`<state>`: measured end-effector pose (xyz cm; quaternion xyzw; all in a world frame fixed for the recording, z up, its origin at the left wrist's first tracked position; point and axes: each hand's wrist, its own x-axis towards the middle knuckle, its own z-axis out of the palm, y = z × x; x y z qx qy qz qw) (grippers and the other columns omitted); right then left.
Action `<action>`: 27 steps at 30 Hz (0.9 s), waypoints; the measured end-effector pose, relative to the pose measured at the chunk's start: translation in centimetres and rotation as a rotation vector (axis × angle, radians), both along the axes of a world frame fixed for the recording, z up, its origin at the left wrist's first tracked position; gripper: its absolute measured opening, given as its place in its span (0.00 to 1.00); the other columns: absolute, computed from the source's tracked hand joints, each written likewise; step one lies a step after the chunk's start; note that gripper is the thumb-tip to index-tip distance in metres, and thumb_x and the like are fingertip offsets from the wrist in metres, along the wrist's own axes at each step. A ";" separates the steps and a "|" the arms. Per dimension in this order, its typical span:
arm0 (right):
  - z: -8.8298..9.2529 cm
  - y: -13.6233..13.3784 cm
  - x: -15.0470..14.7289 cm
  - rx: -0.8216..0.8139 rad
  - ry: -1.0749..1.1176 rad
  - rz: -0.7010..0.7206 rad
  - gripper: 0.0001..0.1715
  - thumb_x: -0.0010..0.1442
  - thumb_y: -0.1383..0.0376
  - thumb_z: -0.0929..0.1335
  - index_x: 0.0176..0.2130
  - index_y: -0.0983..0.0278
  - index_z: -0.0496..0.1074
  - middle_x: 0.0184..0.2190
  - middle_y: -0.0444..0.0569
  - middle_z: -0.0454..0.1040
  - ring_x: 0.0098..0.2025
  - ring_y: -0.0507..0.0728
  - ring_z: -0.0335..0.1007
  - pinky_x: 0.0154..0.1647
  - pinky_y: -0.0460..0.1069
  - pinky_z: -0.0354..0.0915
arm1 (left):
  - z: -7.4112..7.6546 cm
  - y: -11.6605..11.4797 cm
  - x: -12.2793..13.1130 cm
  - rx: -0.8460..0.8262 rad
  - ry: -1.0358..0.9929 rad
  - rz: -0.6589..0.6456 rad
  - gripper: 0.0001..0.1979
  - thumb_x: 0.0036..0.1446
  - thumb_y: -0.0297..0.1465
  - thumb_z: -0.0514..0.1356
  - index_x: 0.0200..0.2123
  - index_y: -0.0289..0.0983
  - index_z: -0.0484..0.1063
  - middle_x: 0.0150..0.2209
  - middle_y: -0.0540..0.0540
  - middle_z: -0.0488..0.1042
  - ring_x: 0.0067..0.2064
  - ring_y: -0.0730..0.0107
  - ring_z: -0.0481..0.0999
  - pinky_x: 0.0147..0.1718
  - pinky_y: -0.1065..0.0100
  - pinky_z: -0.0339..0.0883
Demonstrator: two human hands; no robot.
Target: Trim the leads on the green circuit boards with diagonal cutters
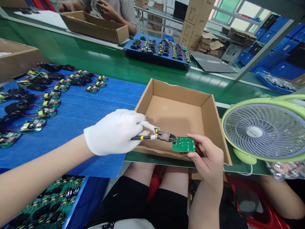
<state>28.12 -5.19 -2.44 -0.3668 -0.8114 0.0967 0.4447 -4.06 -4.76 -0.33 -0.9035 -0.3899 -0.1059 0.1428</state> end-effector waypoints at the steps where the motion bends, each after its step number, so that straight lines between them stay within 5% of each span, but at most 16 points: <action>1: 0.0 0.0 0.0 -0.002 0.001 0.002 0.26 0.80 0.43 0.69 0.51 0.61 0.82 0.35 0.48 0.87 0.34 0.57 0.86 0.35 0.49 0.77 | 0.0 0.0 0.0 0.005 -0.003 0.001 0.10 0.65 0.27 0.60 0.38 0.41 0.84 0.41 0.38 0.84 0.35 0.56 0.81 0.32 0.57 0.72; 27: -0.2 -0.1 -0.1 -0.048 0.027 -0.008 0.19 0.74 0.48 0.76 0.51 0.59 0.82 0.34 0.46 0.87 0.33 0.58 0.85 0.35 0.50 0.80 | -0.1 0.1 0.0 0.029 -0.034 -0.024 0.10 0.64 0.27 0.60 0.37 0.40 0.82 0.40 0.37 0.84 0.34 0.54 0.82 0.31 0.57 0.71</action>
